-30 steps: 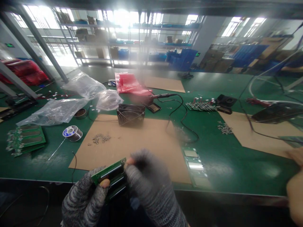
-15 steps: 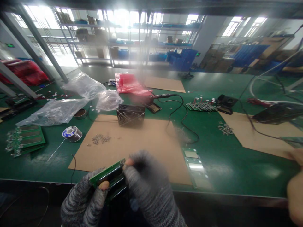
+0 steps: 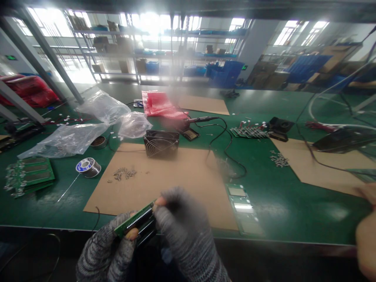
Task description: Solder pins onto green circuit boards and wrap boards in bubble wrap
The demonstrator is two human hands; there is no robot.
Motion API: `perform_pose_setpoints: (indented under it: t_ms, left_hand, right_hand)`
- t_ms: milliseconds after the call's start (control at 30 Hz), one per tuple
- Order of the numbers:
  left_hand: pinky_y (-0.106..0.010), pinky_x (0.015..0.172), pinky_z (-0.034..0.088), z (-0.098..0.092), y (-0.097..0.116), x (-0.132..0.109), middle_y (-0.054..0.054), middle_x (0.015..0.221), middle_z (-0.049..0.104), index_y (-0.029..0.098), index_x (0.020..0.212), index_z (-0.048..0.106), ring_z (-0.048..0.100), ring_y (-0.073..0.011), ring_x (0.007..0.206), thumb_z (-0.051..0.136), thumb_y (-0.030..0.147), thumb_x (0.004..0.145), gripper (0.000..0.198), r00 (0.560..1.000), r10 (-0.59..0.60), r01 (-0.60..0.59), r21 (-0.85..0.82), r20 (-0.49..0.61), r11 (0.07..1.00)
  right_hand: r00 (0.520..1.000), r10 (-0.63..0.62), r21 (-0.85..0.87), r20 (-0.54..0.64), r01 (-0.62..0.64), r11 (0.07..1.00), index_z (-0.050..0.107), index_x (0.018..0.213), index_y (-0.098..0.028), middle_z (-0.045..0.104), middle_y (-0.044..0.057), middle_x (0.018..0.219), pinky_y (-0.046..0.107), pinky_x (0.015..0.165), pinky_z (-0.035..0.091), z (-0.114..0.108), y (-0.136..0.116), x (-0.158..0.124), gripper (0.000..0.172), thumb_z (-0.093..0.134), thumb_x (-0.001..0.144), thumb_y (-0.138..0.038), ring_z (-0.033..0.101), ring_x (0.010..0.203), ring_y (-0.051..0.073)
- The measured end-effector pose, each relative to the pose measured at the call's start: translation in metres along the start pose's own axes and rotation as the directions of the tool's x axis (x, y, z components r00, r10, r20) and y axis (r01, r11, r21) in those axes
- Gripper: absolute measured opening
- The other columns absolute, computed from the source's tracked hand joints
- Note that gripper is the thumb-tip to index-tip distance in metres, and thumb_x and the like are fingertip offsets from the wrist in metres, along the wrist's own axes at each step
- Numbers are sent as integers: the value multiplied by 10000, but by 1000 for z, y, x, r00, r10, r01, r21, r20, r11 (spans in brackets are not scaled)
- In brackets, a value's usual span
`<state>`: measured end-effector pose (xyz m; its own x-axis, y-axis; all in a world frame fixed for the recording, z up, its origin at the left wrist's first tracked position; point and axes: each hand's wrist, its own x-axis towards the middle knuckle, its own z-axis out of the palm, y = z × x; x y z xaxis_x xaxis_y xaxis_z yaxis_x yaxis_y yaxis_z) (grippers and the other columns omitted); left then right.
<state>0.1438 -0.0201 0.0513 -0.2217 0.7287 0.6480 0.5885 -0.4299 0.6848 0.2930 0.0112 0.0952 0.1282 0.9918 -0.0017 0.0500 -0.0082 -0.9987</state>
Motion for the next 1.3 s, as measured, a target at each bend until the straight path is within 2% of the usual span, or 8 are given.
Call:
perform_pose_setpoints:
  t_ms: [300, 600, 767, 867, 1033, 1100, 1167, 1300]
  left_hand:
    - [-256, 759, 551, 0, -2, -4, 9, 961, 735, 268, 1063, 672, 689, -154, 835, 614, 276, 904, 170, 1000, -27, 27, 5, -17, 1000]
    - [-264, 789, 550, -1, -1, -2, 2, 951, 750, 258, 1051, 681, 697, -151, 832, 626, 258, 901, 160, 999, 46, -46, 11, -25, 999]
    - [-246, 782, 566, -1, -3, -2, 0, 955, 749, 255, 1037, 693, 705, -150, 836, 626, 307, 906, 156, 997, -72, 72, -21, -1, 997]
    - [-234, 757, 598, -7, -14, -3, -3, 974, 753, 257, 1053, 695, 725, -164, 836, 657, 349, 882, 198, 983, -182, 184, -71, 39, 980]
    - [-250, 781, 629, -38, -53, -7, -12, 1074, 753, 265, 1163, 659, 739, -191, 905, 683, 185, 846, 328, 984, -161, 163, -20, 72, 986]
    - [-252, 771, 634, -59, -72, -13, -9, 1076, 753, 272, 1174, 659, 740, -184, 898, 651, 162, 864, 329, 984, -175, 176, 52, -26, 983]
    - [-254, 744, 640, -80, -89, -19, -1, 1071, 755, 283, 1162, 672, 741, -178, 873, 655, 174, 860, 322, 977, -158, 175, 115, -146, 978]
    - [-313, 864, 622, -109, -110, -26, 5, 1112, 744, 274, 1007, 740, 720, -203, 976, 750, 178, 759, 267, 942, -42, 126, 234, -333, 964]
  right_hand:
    - [1000, -7, -24, 23, 7, 1000, 688, 780, -221, 698, 7, 756, 249, 607, 540, 0, -5, -1, 75, 728, 753, -279, 665, 666, 151]
    - [1000, 14, -37, 27, -13, 999, 688, 791, -215, 686, 5, 740, 258, 599, 535, 1, 1, 1, 79, 717, 765, -283, 654, 645, 149]
    - [999, 33, 17, 27, -33, 999, 690, 798, -220, 697, 6, 768, 247, 607, 541, 4, 2, 0, 103, 744, 758, -298, 663, 665, 145]
    - [996, 58, 67, 72, -63, 996, 700, 880, -219, 720, 31, 823, 262, 623, 556, 4, -1, 1, 186, 775, 738, -313, 684, 710, 167]
    - [995, -58, -19, 87, 60, 998, 678, 1031, -232, 710, 40, 845, 286, 638, 557, 3, 2, 17, 275, 730, 796, -365, 683, 752, 182]
    - [977, -153, -157, 147, 175, 972, 661, 1043, -233, 711, 41, 893, 298, 685, 564, 15, 8, 30, 244, 693, 832, -351, 681, 776, 177]
    - [925, -226, -315, 307, 322, 893, 646, 1084, -231, 713, 50, 1004, 317, 809, 565, 41, 13, 46, 222, 628, 882, -320, 683, 883, 175]
    - [802, -149, -623, 578, 552, 555, 665, 1089, -202, 707, 76, 1100, 341, 953, 515, 118, 24, 74, 216, 556, 904, -219, 662, 1023, 194]
